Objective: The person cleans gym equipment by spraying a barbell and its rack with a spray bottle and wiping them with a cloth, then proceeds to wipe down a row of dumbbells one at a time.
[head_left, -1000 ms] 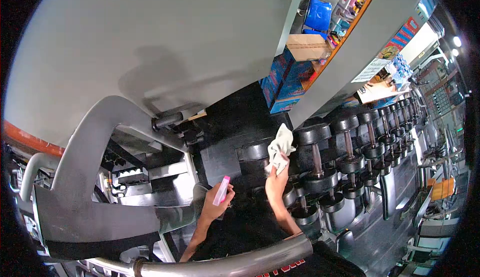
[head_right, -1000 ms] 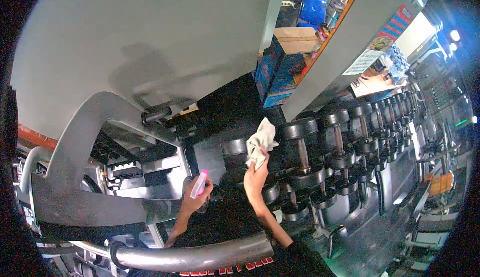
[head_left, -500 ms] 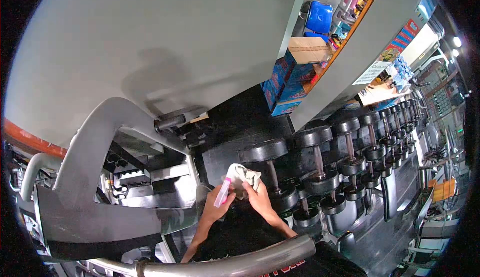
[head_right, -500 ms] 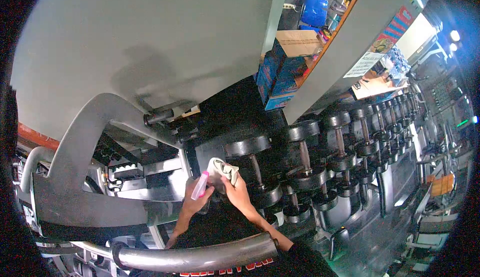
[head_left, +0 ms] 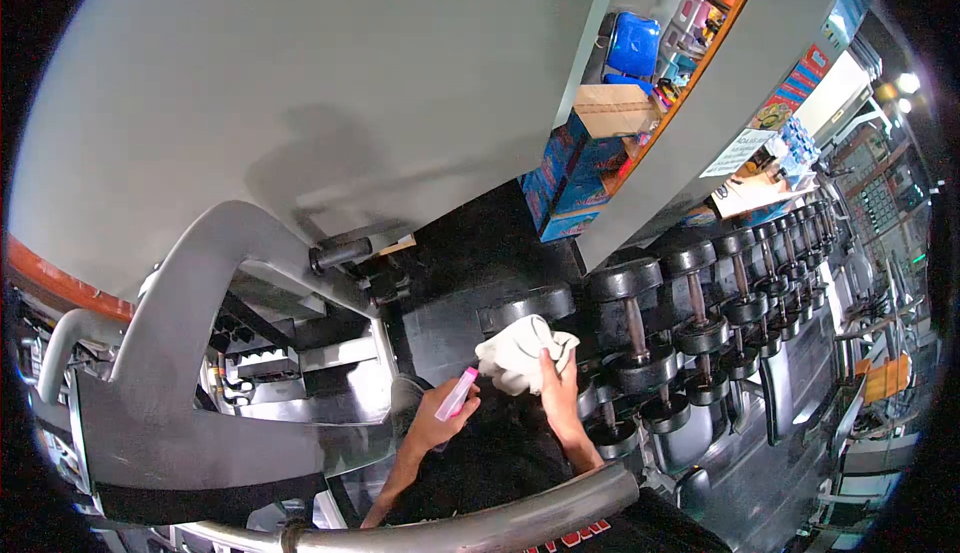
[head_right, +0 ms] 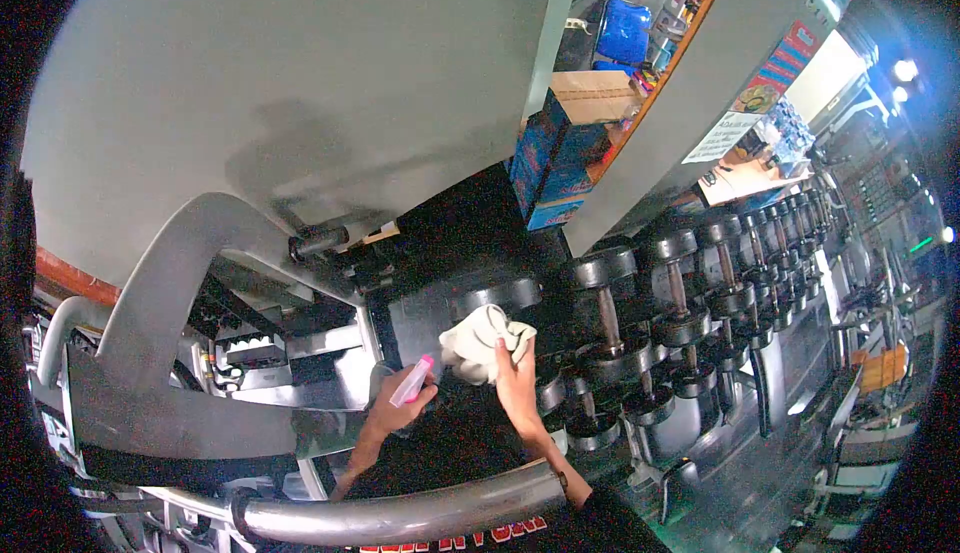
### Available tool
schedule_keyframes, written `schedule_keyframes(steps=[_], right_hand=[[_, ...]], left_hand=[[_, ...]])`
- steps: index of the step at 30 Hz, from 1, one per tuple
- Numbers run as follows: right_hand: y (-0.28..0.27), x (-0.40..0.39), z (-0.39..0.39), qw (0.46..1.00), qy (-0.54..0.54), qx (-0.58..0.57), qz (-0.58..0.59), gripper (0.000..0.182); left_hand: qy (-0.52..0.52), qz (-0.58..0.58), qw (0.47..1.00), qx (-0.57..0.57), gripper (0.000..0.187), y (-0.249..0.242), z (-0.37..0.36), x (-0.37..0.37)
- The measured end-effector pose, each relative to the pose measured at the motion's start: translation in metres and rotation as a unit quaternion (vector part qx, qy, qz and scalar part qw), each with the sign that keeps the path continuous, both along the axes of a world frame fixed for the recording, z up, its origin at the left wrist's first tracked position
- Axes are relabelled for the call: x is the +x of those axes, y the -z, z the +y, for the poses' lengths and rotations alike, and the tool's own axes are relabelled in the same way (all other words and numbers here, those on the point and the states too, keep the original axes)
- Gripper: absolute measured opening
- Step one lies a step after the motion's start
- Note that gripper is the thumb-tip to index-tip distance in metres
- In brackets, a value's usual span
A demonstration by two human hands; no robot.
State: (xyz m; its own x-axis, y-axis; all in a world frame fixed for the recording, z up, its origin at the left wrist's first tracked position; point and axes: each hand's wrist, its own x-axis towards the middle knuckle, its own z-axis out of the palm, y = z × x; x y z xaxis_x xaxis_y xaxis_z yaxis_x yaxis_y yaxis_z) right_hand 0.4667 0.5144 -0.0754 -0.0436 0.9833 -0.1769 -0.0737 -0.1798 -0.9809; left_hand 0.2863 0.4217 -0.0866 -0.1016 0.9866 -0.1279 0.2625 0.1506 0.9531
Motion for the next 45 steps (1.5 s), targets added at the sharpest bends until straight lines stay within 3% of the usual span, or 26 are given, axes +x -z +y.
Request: schedule_keyframes(steps=[9,13,20,24,28,31,33,37,45], right_hand=[[-0.002,0.032,0.010,0.998,0.036,0.022,-0.051,0.035],[-0.007,0.049,0.010,0.997,0.075,-0.004,0.023,0.045],[-0.014,0.103,0.016,0.964,0.261,0.039,0.008,0.052],[-0.025,0.129,0.019,0.955,0.286,0.078,-0.009,0.049],[-0.022,0.144,0.009,0.961,0.259,0.098,-0.026,0.055],[-0.038,0.130,0.003,0.955,0.281,0.063,-0.073,0.051],[-0.019,0.141,0.001,0.953,0.292,0.052,-0.060,0.054],[-0.025,0.140,0.002,0.960,0.257,0.057,-0.098,0.050],[-0.014,0.136,0.024,0.975,0.193,0.063,-0.092,0.039]], left_hand=[[0.019,-0.046,0.999,-0.010,0.021,0.001,0.004,0.003],[0.045,-0.047,0.997,-0.044,0.020,0.002,0.007,0.006],[0.057,0.013,0.998,0.021,0.018,-0.004,0.018,0.026],[0.083,0.029,0.996,0.019,0.018,0.002,0.021,0.036],[0.117,0.034,0.993,0.000,0.020,0.011,0.019,0.043],[0.123,0.054,0.991,0.019,0.019,0.019,0.020,0.048],[0.126,0.060,0.990,0.001,0.018,0.018,0.021,0.052],[0.150,0.074,0.986,-0.012,0.017,0.019,0.023,0.056],[0.082,0.072,0.994,-0.031,0.015,0.020,0.025,0.065]])
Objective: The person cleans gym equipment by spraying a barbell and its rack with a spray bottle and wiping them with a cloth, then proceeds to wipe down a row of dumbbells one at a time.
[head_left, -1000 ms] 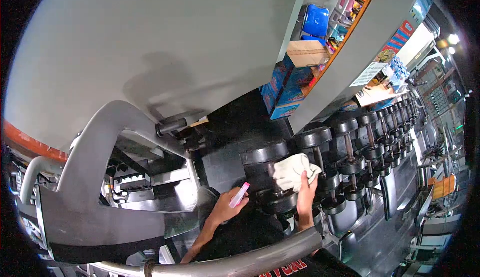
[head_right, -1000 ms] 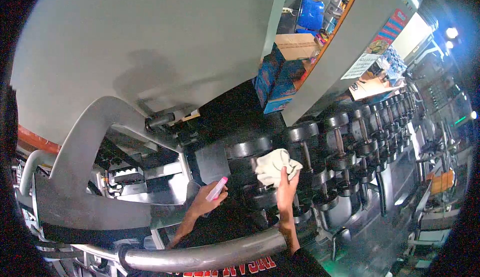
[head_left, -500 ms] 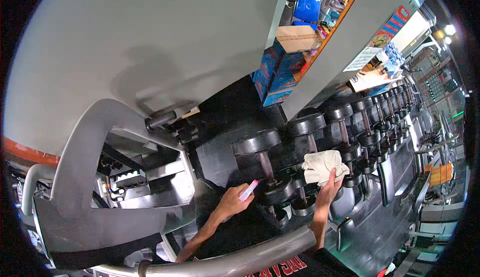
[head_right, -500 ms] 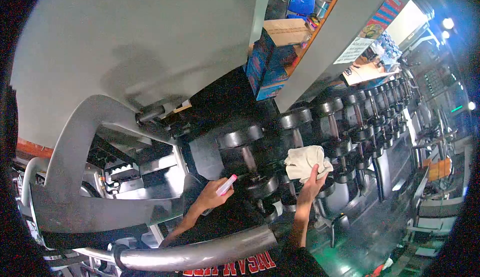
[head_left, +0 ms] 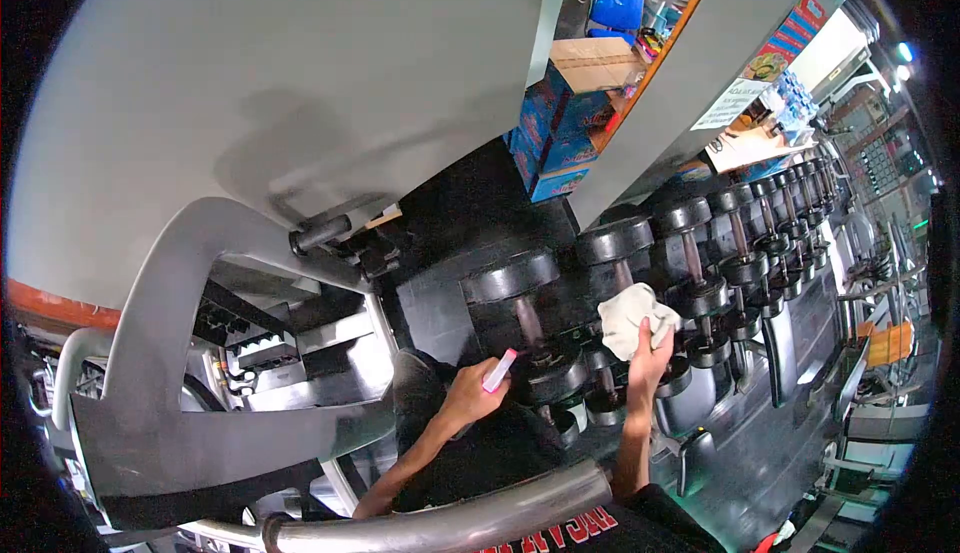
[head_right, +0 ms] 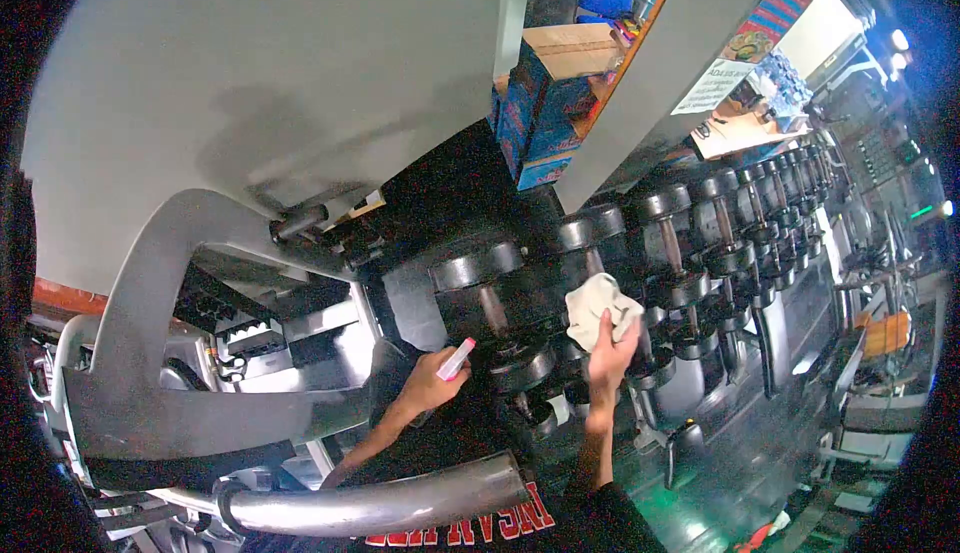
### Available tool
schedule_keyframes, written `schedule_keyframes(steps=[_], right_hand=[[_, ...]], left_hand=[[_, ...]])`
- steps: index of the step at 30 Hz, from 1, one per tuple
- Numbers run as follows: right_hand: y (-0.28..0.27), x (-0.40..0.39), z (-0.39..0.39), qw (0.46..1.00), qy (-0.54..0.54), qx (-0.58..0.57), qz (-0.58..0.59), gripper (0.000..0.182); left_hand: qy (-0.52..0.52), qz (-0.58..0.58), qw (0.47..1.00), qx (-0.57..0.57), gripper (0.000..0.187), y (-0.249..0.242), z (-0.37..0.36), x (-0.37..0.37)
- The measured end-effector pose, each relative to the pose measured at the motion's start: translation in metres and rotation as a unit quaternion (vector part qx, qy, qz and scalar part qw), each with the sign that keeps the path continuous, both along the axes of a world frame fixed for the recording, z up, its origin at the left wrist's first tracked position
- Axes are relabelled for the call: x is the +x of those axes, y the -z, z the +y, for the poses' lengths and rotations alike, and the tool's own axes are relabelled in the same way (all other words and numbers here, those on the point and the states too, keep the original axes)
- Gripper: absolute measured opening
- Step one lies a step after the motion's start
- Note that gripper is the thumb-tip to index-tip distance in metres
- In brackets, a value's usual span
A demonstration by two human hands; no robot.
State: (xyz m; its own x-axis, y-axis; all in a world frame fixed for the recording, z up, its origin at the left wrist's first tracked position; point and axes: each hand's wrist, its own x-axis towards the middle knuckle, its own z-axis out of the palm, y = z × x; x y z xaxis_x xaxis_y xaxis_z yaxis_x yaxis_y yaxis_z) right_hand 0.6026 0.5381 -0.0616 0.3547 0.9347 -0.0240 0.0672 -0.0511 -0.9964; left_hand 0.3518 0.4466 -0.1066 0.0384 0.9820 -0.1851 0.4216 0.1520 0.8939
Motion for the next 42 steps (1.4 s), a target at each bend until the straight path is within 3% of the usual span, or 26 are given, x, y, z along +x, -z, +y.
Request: schedule_keyframes(steps=[2,3,6,8,10,11,12,14,16,18,19,20,22,24,26,28,30,32,33,36,37,38,40,41,42], right_hand=[[-0.008,-0.023,0.003,0.997,0.005,-0.033,-0.064,0.028],[0.013,-0.021,0.008,0.998,-0.055,-0.012,0.031,0.028],[0.040,-0.041,0.015,0.963,-0.193,-0.046,-0.180,0.032],[0.042,-0.069,0.011,0.914,-0.313,-0.040,-0.257,0.039],[0.044,-0.099,-0.003,0.864,-0.339,0.028,-0.372,0.044],[0.040,-0.098,-0.002,0.810,-0.349,0.092,-0.463,0.050],[0.031,-0.095,-0.002,0.811,-0.347,0.092,-0.463,0.050],[0.016,-0.075,-0.001,0.719,-0.465,0.095,-0.507,0.051],[0.029,-0.047,0.000,0.666,-0.541,0.101,-0.504,0.050],[0.008,-0.035,0.013,0.642,-0.619,-0.099,-0.442,0.048],[0.018,-0.029,0.023,0.653,-0.632,-0.149,-0.389,0.047],[0.021,-0.028,0.036,0.632,-0.649,-0.154,-0.394,0.040],[-0.022,-0.052,0.049,0.647,-0.569,-0.116,-0.495,0.032],[-0.033,-0.074,0.052,0.750,-0.480,-0.037,-0.453,0.030],[-0.021,-0.093,0.046,0.709,-0.535,-0.004,-0.459,0.032],[0.002,-0.109,0.022,0.628,-0.592,0.066,-0.500,0.034],[0.053,-0.122,0.009,0.488,-0.645,0.021,-0.587,0.033],[0.073,-0.134,-0.004,0.497,-0.644,0.021,-0.581,0.033],[0.123,-0.125,-0.016,0.533,-0.636,0.099,-0.550,0.035],[0.078,-0.135,-0.026,0.503,-0.621,0.081,-0.596,0.023],[0.085,-0.130,-0.019,0.480,-0.664,0.011,-0.573,0.027],[0.080,-0.126,-0.011,0.478,-0.664,0.012,-0.574,0.027],[0.047,-0.124,0.009,0.397,-0.721,-0.067,-0.564,0.034],[0.020,-0.119,0.016,0.457,-0.710,-0.103,-0.526,0.035],[0.000,-0.113,0.030,0.430,-0.748,-0.026,-0.504,0.036]], left_hand=[[-0.021,-0.016,1.000,-0.005,0.014,-0.006,0.003,-0.001],[-0.034,-0.018,0.999,0.007,0.014,-0.009,0.004,-0.001],[-0.050,-0.021,0.998,0.038,0.014,-0.009,0.006,-0.002],[-0.053,-0.020,0.997,0.057,0.015,-0.009,0.006,-0.006],[-0.049,-0.030,0.998,0.026,0.016,-0.011,0.004,-0.010],[-0.047,-0.030,0.998,0.025,0.016,-0.010,0.001,-0.011],[-0.048,-0.040,0.998,0.018,0.016,-0.007,-0.001,-0.013],[-0.046,-0.051,0.998,0.011,0.017,-0.006,-0.001,-0.017],[-0.043,-0.034,0.998,0.026,0.017,-0.007,-0.001,-0.019],[-0.036,-0.046,0.998,0.006,0.017,-0.009,-0.001,-0.022],[-0.026,-0.056,0.998,-0.013,0.017,-0.010,-0.001,-0.024],[-0.028,-0.058,0.998,-0.015,0.017,-0.009,-0.001,-0.025],[-0.031,-0.049,0.998,0.001,0.019,-0.008,0.000,-0.030],[-0.046,-0.062,0.997,-0.026,0.019,-0.006,-0.005,-0.036],[-0.076,-0.069,0.994,0.031,0.019,0.000,-0.007,-0.041],[-0.074,-0.046,0.994,0.066,0.019,0.003,-0.008,-0.045],[-0.065,-0.013,0.994,0.090,0.018,-0.004,-0.007,-0.049],[-0.069,-0.014,0.995,0.070,0.018,-0.005,-0.008,-0.052],[-0.071,-0.027,0.995,0.061,0.018,-0.005,-0.008,-0.053],[-0.080,-0.043,0.994,0.062,0.018,-0.006,-0.009,-0.055],[-0.086,-0.047,0.993,0.069,0.018,-0.006,-0.010,-0.054],[-0.088,-0.047,0.992,0.071,0.018,-0.006,-0.011,-0.054],[-0.076,-0.067,0.994,0.049,0.019,-0.006,-0.013,-0.057],[-0.078,-0.066,0.993,0.050,0.019,-0.006,-0.013,-0.059],[-0.080,-0.057,0.994,0.047,0.019,-0.008,-0.015,-0.060]])
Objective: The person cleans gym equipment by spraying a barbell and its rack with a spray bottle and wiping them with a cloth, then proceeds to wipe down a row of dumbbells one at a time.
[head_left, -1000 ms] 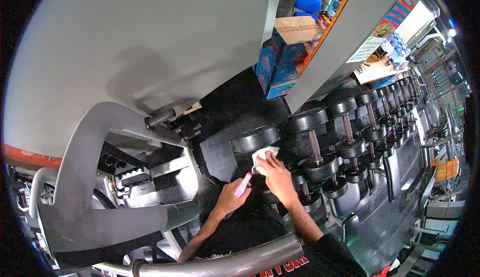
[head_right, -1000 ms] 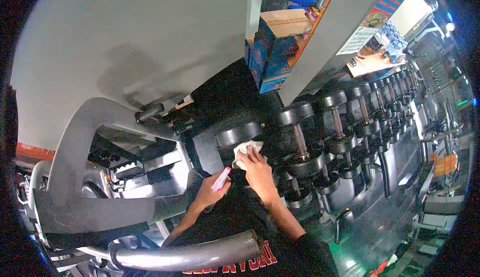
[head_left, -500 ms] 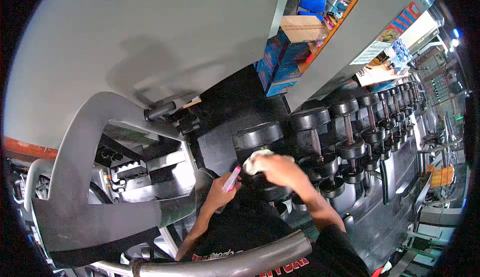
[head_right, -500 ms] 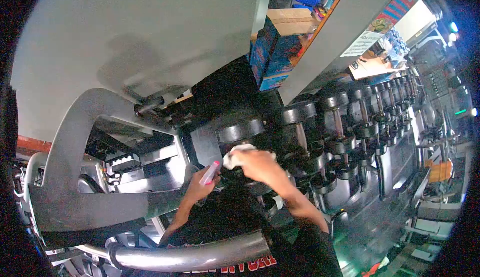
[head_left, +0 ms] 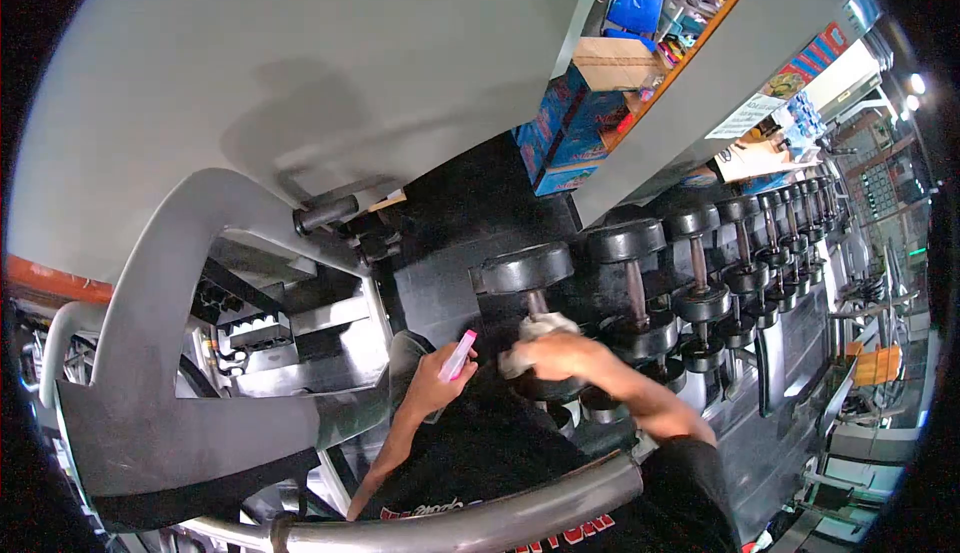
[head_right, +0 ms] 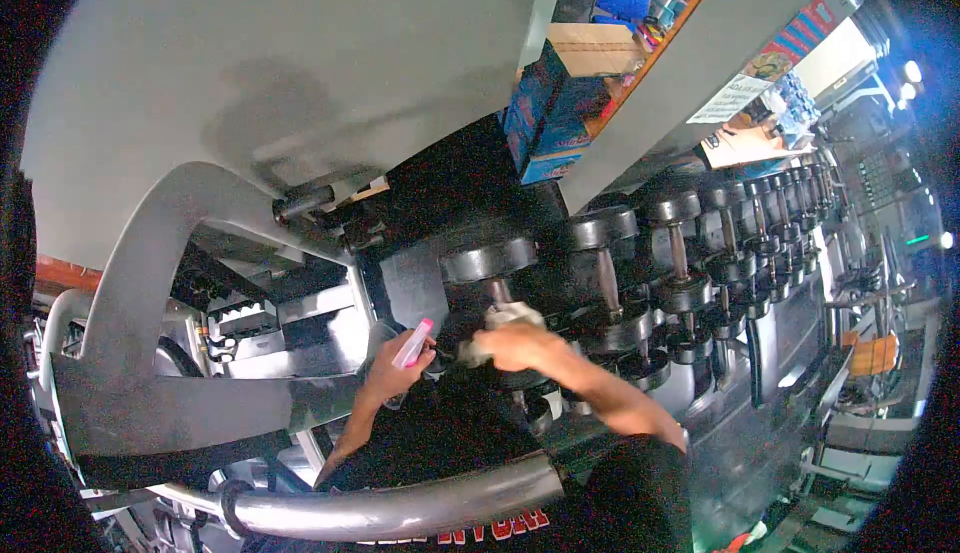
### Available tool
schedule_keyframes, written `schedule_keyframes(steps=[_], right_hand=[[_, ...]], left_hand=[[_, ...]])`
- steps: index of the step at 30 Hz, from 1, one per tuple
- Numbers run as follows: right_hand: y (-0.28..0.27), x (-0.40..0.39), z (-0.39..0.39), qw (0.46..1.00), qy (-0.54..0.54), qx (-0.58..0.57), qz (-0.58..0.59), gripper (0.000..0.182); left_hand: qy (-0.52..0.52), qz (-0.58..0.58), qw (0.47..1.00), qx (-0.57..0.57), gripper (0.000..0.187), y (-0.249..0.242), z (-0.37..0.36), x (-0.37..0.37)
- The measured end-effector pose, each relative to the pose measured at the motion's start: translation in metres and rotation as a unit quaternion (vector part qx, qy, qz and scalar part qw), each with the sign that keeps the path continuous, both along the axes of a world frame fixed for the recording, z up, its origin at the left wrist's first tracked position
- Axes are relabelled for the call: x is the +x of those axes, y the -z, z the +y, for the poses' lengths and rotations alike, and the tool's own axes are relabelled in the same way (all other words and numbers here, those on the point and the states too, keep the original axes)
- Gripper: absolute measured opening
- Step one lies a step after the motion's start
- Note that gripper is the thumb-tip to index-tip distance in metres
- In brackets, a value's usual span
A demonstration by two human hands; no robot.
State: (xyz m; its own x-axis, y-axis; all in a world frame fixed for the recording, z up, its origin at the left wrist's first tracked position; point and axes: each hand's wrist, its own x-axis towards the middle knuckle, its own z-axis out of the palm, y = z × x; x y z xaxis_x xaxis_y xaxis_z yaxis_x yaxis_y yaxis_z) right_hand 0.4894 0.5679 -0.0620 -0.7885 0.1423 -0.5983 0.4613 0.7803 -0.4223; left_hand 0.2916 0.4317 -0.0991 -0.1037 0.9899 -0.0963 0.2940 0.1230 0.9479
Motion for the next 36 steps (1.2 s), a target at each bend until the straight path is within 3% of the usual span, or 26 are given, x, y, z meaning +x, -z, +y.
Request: schedule_keyframes(steps=[1,3,4,5,7,9,10,12,17,22,25,27,29,30,32,36], right_hand=[[-0.024,0.008,0.011,0.998,0.038,-0.007,-0.046,0.027],[-0.054,0.025,0.034,0.990,0.101,-0.059,-0.075,0.028],[-0.059,0.032,0.040,0.967,0.163,0.058,-0.187,0.030],[-0.054,0.045,0.046,0.962,0.192,0.108,-0.159,0.029],[-0.025,0.064,0.054,0.954,0.219,0.159,-0.132,0.029],[0.009,0.074,0.050,0.965,0.252,0.072,-0.013,0.030],[-0.012,0.054,0.041,0.974,0.205,-0.016,-0.095,0.039],[0.087,0.093,0.020,0.960,0.280,-0.014,-0.005,0.048],[0.000,0.060,0.003,0.978,0.188,0.058,-0.072,0.048],[-0.020,0.033,-0.033,0.982,0.074,0.128,0.118,0.031],[-0.013,0.007,-0.042,0.985,0.025,0.138,0.096,0.024],[0.010,-0.010,-0.051,0.989,0.018,0.124,0.081,0.023],[0.065,-0.026,-0.059,0.965,0.129,0.168,0.152,0.020],[0.078,-0.037,-0.064,0.965,0.133,0.166,0.152,0.020],[0.095,-0.052,-0.072,0.949,0.205,0.231,0.056,0.018],[0.107,-0.037,-0.083,0.957,0.152,0.244,0.044,0.019]], left_hand=[[-0.001,0.008,1.000,-0.004,0.019,0.000,-0.001,-0.001],[-0.008,0.000,1.000,-0.012,0.019,0.003,-0.005,-0.003],[-0.017,-0.007,1.000,-0.018,0.018,0.006,-0.006,-0.005],[-0.025,-0.009,1.000,0.006,0.018,0.012,-0.007,-0.005],[-0.022,-0.009,1.000,-0.008,0.018,0.011,-0.007,-0.009],[-0.022,-0.004,0.999,-0.041,0.017,0.006,-0.006,-0.010],[-0.024,-0.005,0.999,-0.042,0.017,0.004,-0.005,-0.009],[-0.033,-0.027,0.999,-0.028,0.016,0.001,-0.005,-0.008],[-0.033,-0.016,0.999,-0.014,0.018,0.003,-0.009,-0.010],[-0.055,-0.041,0.996,-0.063,0.018,0.012,-0.011,-0.012],[-0.052,-0.034,0.996,-0.065,0.018,0.009,-0.009,-0.010],[-0.030,0.011,0.999,0.001,0.018,0.006,-0.005,-0.008],[-0.028,-0.004,0.999,-0.023,0.018,0.003,-0.003,-0.004],[-0.030,-0.019,0.998,-0.045,0.018,0.002,-0.003,-0.002],[-0.022,-0.007,0.999,-0.039,0.018,0.003,-0.002,0.000],[-0.002,0.012,0.999,-0.046,0.018,0.001,0.001,0.002]])
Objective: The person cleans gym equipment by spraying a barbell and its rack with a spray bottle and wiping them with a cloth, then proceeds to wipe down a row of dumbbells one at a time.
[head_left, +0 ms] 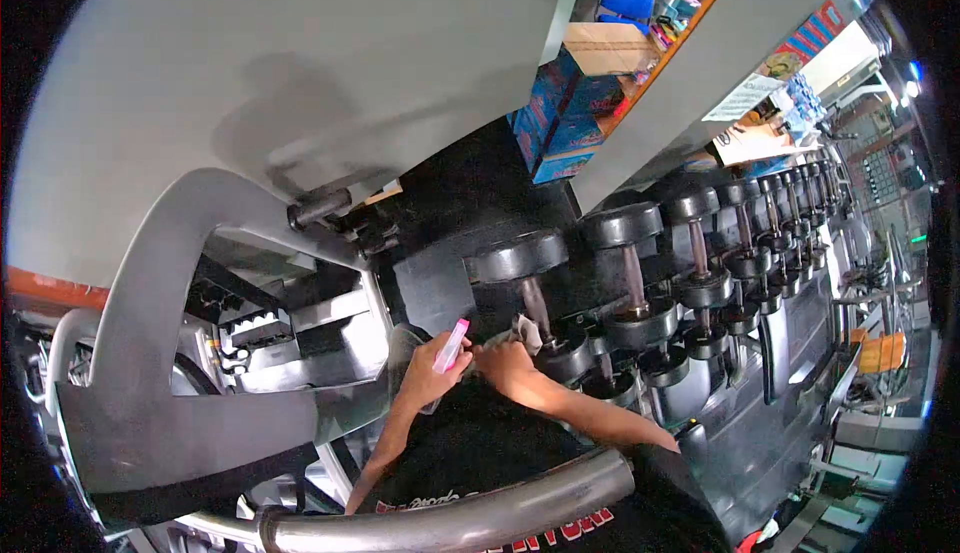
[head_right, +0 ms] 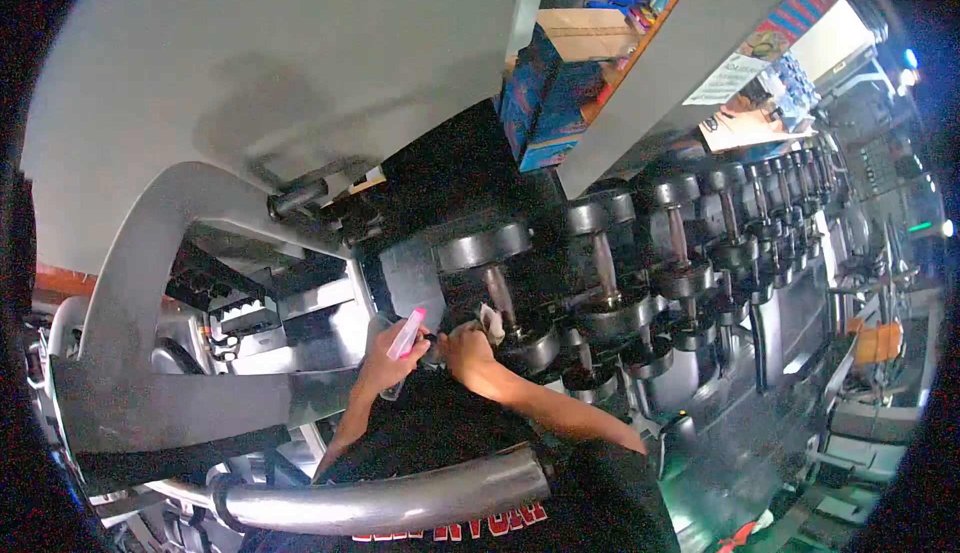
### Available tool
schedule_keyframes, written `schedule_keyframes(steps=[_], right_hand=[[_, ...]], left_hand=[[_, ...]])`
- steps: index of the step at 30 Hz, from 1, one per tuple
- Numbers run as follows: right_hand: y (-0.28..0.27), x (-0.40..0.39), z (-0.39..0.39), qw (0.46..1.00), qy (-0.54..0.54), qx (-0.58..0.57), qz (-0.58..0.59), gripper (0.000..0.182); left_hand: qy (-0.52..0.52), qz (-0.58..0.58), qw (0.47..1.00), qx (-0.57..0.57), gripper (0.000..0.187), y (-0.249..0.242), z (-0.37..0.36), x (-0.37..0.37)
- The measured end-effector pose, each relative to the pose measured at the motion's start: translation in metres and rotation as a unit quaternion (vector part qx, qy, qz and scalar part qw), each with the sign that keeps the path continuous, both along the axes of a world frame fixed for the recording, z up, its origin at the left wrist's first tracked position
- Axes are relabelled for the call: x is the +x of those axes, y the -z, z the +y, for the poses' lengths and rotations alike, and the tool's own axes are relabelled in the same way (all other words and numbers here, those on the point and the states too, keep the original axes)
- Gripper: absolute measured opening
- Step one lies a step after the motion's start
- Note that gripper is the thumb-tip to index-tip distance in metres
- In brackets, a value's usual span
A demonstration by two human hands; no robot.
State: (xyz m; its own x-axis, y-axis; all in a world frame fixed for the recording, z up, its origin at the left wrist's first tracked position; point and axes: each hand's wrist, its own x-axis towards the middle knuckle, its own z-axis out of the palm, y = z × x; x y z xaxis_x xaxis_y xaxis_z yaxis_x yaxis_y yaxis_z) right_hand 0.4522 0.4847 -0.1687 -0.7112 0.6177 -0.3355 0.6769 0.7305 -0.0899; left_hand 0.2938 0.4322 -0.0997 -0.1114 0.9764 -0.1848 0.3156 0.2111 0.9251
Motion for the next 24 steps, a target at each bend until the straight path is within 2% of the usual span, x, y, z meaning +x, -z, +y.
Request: schedule_keyframes(steps=[2,4,6,8,9,10,11,12,16,17,19,20,21,24], right_hand=[[0.009,0.034,0.011,0.974,-0.122,-0.092,0.169,0.022],[-0.049,0.040,0.026,0.969,-0.070,-0.171,0.163,0.026],[-0.060,0.051,0.043,0.951,-0.078,-0.247,0.169,0.037],[-0.088,0.063,0.065,0.938,-0.056,-0.321,0.123,0.050],[-0.068,0.085,0.072,0.934,-0.057,-0.314,0.160,0.055],[-0.071,0.101,0.082,0.924,-0.007,-0.353,0.148,0.053],[-0.095,0.106,0.095,0.932,0.028,-0.357,0.060,0.054],[-0.118,0.110,0.101,0.953,0.040,-0.299,-0.012,0.053],[-0.106,0.123,0.106,0.980,0.135,-0.101,-0.107,0.044],[-0.099,0.121,0.105,0.980,0.135,-0.101,-0.106,0.044],[-0.090,0.116,0.099,0.976,0.168,-0.139,-0.019,0.040],[-0.067,0.118,0.093,0.973,0.123,-0.178,0.077,0.044],[-0.050,0.127,0.089,0.971,0.134,-0.177,0.084,0.045],[-0.074,0.117,0.074,0.971,0.149,-0.164,0.084,0.043]], left_hand=[[0.007,-0.005,1.000,-0.002,0.019,-0.004,0.002,0.000],[0.013,-0.011,1.000,-0.004,0.019,-0.010,0.001,0.000],[0.016,-0.002,0.999,-0.031,0.019,-0.015,0.002,-0.002],[0.010,-0.001,1.000,-0.024,0.019,-0.014,-0.001,-0.005],[0.006,-0.003,1.000,-0.018,0.019,-0.014,-0.004,-0.007],[0.003,-0.001,1.000,-0.020,0.019,-0.014,-0.006,-0.009],[-0.001,0.001,1.000,-0.018,0.019,-0.013,-0.008,-0.012],[-0.004,0.002,1.000,-0.016,0.019,-0.012,-0.009,-0.012],[-0.006,0.001,1.000,-0.004,0.019,-0.003,-0.012,-0.013],[-0.006,-0.005,1.000,-0.007,0.019,-0.003,-0.012,-0.012],[-0.007,-0.013,1.000,-0.011,0.020,-0.004,-0.012,-0.010],[-0.003,-0.018,1.000,-0.020,0.020,-0.004,-0.012,-0.010],[0.001,-0.023,0.999,-0.027,0.020,-0.005,-0.011,-0.009],[0.017,-0.001,1.000,-0.012,0.019,-0.010,-0.009,-0.005]])
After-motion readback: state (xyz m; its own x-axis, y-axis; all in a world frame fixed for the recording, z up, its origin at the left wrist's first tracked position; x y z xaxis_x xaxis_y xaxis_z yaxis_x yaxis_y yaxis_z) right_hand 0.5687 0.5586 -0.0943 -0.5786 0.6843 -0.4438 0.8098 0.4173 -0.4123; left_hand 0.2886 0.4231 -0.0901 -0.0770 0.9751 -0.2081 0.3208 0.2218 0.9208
